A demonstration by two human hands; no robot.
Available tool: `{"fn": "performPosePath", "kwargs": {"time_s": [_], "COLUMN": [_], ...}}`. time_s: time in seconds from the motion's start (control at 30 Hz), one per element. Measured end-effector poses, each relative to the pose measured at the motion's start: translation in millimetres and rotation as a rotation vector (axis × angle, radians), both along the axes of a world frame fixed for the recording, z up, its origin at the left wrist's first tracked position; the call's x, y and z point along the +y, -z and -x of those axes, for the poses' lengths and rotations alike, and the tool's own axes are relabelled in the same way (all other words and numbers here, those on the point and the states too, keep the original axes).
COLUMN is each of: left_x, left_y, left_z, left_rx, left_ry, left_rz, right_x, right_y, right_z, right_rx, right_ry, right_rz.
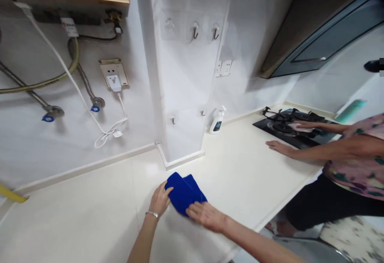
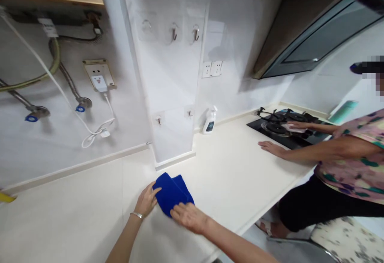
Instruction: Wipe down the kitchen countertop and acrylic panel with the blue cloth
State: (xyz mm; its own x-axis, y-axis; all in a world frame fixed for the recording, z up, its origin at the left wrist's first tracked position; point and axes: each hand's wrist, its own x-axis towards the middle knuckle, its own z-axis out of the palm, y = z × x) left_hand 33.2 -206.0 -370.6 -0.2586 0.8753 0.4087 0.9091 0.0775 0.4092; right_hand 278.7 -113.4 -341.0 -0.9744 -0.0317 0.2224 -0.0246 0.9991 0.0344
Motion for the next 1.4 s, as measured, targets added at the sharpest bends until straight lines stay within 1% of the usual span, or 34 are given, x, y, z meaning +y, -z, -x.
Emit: {"fn": "performPosePath", "kwargs": {"time_s": [0.07, 0.1, 0.13, 0.17, 0.23, 0.27, 0.3, 0.33, 0.4, 0.5, 0.57, 0.63, 0.7, 0.73, 0.8, 0.87, 0.9, 0.97, 1.0, 1.07, 1.13, 1.17, 1.23, 1.3, 1.33, 1.4], "left_x": [-25.9, -38.3, -49.4, -59.0, -72.1, -75.5, -77.1, -76.9, -73.6, -68.4, -67.8, -67.2, -62.2, -57.2, -42.9, -27.0, -20.3, -11.6, -9.3, -7.0, -5.1, -3.9, -1.0, 2.9, 5.3, 11.1], "left_y": [13.4, 17.1, 19.5, 21.1, 24.5, 27.1, 30.5, 34.7, 43.8, 53.9, 54.3, 48.3, 37.1, 30.6, 17.8, 8.0, 4.7, 1.4, 1.5, 5.5, 14.1, 19.9, 32.3, 42.3, 44.6, 41.5], "left_z": [-6.8, -13.4, -21.9, -32.2, -55.3, -66.7, -77.0, -85.7, -97.9, -107.0, -110.7, -112.7, -110.1, -106.4, -95.0, -81.6, -75.9, -69.1, -68.5, -72.5, -79.8, -82.6, -82.2, -68.7, -56.2, -21.7], "left_rx": [0.043, 0.072, 0.101, 0.123, 0.130, 0.124, 0.118, 0.117, 0.114, 0.044, -0.080, -0.263, -0.455, -0.523, -0.579, -0.543, -0.509, -0.421, -0.364, -0.244, -0.160, -0.155, -0.218, -0.321, -0.361, -0.377], "left_ry": [0.046, 0.091, 0.157, 0.240, 0.407, 0.457, 0.470, 0.454, 0.376, 0.244, 0.167, 0.071, -0.057, -0.118, -0.202, -0.284, -0.337, -0.443, -0.473, -0.466, -0.415, -0.388, -0.347, -0.300, -0.267, -0.168], "left_rz": [0.013, 0.020, 0.035, 0.059, 0.127, 0.153, 0.162, 0.155, 0.107, 0.049, 0.066, 0.112, 0.150, 0.158, 0.146, 0.105, 0.102, 0.159, 0.210, 0.290, 0.282, 0.255, 0.196, 0.160, 0.157, 0.179], "right_x": [-24.5, -31.7, -35.5, -36.0, -30.3, -25.9, -21.5, -17.7, -12.7, -9.8, -6.7, 0.9, 14.0, 22.1, 39.1, 53.1, 57.7, 62.1, 62.5, 62.4, 63.2, 64.1, 66.3, 68.1, 68.7, 68.4], "right_y": [35.6, 48.0, 56.6, 61.7, 64.4, 63.5, 62.1, 60.4, 57.1, 48.5, 37.5, 23.5, 11.0, 7.0, 5.7, 12.9, 18.9, 33.2, 40.9, 56.1, 70.6, 77.3, 88.7, 97.7, 101.7, 109.3], "right_z": [-13.4, -21.9, -30.9, -39.7, -53.9, -58.4, -61.0, -61.9, -59.6, -52.0, -45.0, -34.1, -18.1, -9.1, 6.8, 13.7, 12.1, -1.4, -12.2, -38.2, -63.2, -73.4, -87.3, -93.3, -94.2, -94.1], "right_rx": [-0.062, -0.057, -0.036, -0.007, 0.040, 0.051, 0.058, 0.060, 0.068, 0.063, 0.010, -0.031, 0.015, 0.089, 0.282, 0.433, 0.474, 0.497, 0.502, 0.505, 0.523, 0.539, 0.565, 0.579, 0.583, 0.597], "right_ry": [0.017, 0.046, 0.081, 0.116, 0.155, 0.158, 0.159, 0.155, 0.150, 0.163, 0.151, 0.135, 0.151, 0.194, 0.342, 0.498, 0.553, 0.597, 0.606, 0.623, 0.659, 0.683, 0.722, 0.740, 0.746, 0.760], "right_rz": [0.108, 0.172, 0.236, 0.296, 0.386, 0.410, 0.420, 0.423, 0.444, 0.529, 0.596, 0.653, 0.688, 0.687, 0.661, 0.634, 0.626, 0.613, 0.603, 0.579, 0.518, 0.474, 0.392, 0.353, 0.345, 0.332]}}
